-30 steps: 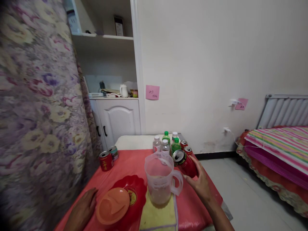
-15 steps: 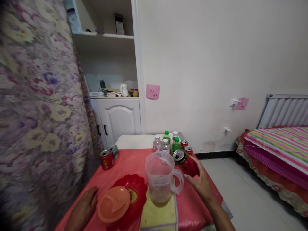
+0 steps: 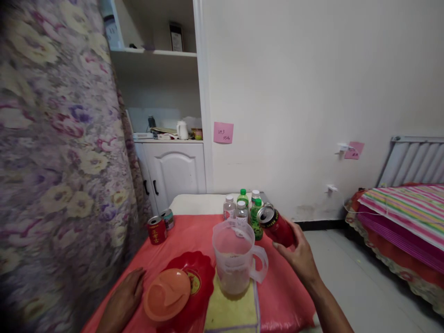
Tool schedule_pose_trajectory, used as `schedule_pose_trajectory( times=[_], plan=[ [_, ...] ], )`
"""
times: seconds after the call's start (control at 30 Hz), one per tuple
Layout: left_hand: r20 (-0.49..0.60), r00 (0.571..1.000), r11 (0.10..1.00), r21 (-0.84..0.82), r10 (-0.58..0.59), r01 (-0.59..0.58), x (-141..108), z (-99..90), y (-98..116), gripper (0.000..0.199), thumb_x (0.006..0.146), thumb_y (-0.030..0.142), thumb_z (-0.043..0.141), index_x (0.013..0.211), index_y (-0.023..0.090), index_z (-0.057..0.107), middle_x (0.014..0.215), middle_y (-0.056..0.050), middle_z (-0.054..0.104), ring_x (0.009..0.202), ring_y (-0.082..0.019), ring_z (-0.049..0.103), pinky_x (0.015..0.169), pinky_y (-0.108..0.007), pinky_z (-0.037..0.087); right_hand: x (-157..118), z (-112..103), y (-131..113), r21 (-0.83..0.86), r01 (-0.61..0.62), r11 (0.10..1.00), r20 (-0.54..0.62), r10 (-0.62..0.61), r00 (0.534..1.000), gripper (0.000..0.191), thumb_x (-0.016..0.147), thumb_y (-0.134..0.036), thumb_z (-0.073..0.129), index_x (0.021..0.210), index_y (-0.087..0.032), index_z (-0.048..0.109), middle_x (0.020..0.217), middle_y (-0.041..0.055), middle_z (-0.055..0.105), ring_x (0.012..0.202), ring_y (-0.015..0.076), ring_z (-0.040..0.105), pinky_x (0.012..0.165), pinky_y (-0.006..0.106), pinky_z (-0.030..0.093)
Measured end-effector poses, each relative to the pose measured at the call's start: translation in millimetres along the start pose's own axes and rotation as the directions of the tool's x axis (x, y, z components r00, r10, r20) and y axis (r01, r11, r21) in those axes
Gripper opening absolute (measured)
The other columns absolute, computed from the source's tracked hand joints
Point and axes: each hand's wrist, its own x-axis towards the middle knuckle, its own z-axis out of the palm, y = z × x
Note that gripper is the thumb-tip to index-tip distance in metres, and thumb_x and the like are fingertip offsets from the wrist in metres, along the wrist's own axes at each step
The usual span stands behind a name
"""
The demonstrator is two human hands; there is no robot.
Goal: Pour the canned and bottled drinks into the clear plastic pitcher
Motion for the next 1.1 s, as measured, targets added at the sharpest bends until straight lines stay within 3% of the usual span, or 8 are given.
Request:
schedule_pose_trajectory(
  times=[0.27,0.37,0.7,1.1],
  plan=[
    [-0.011,1.000,1.000,-0.022,-0.002,0.002,-1,-0.5,1,0.042,0.091,0.033,0.038,0.114,0.016,0.069,0.123,-0.015,0.076,0.115,-0.028,0.071,0.105,-0.043,0.054,52,-26,-58,-0.102,0.098,0.990,-0.035,-0.102,0.994,0.075,0.067,-0.053,0.081,0.134,-0.025,0.058,0.128,0.0098,0.070,0.112,0.0320,0.067,0.100,0.045,0.053],
    [-0.013,1.000,1.000,-0.022,0.004,-0.004,-2,-1.3,1,0.044,0.091,0.032,0.038,0.114,0.013,0.069,0.123,-0.018,0.075,0.114,-0.029,0.072,0.105,-0.043,0.054,64,-29,-68,-0.072,0.140,0.988,0.025,-0.138,0.990,0.074,0.069,-0.051,0.081,0.134,-0.026,0.058,0.127,0.0098,0.070,0.111,0.0312,0.067,0.100,0.046,0.053],
    [-0.001,1.000,1.000,0.002,0.010,-0.010,0,-2.3,-1,0.042,0.092,0.033,0.038,0.113,0.015,0.069,0.122,-0.016,0.076,0.114,-0.028,0.072,0.104,-0.043,0.054,68,-16,-64,-0.127,0.278,0.952,0.197,-0.250,0.948,0.065,0.074,-0.040,0.078,0.135,-0.028,0.057,0.137,0.0091,0.062,0.122,0.0314,0.061,0.106,0.046,0.049],
    [0.018,0.999,1.000,0.001,0.027,-0.027,2,-0.8,-3,0.044,0.093,0.035,0.036,0.115,0.013,0.067,0.122,-0.017,0.076,0.114,-0.028,0.072,0.104,-0.043,0.055,54,-13,-64,-0.172,0.397,0.902,0.236,-0.354,0.905,0.061,0.078,-0.025,0.071,0.136,-0.027,0.053,0.133,0.0102,0.061,0.122,0.0291,0.059,0.106,0.049,0.047]
  ],
)
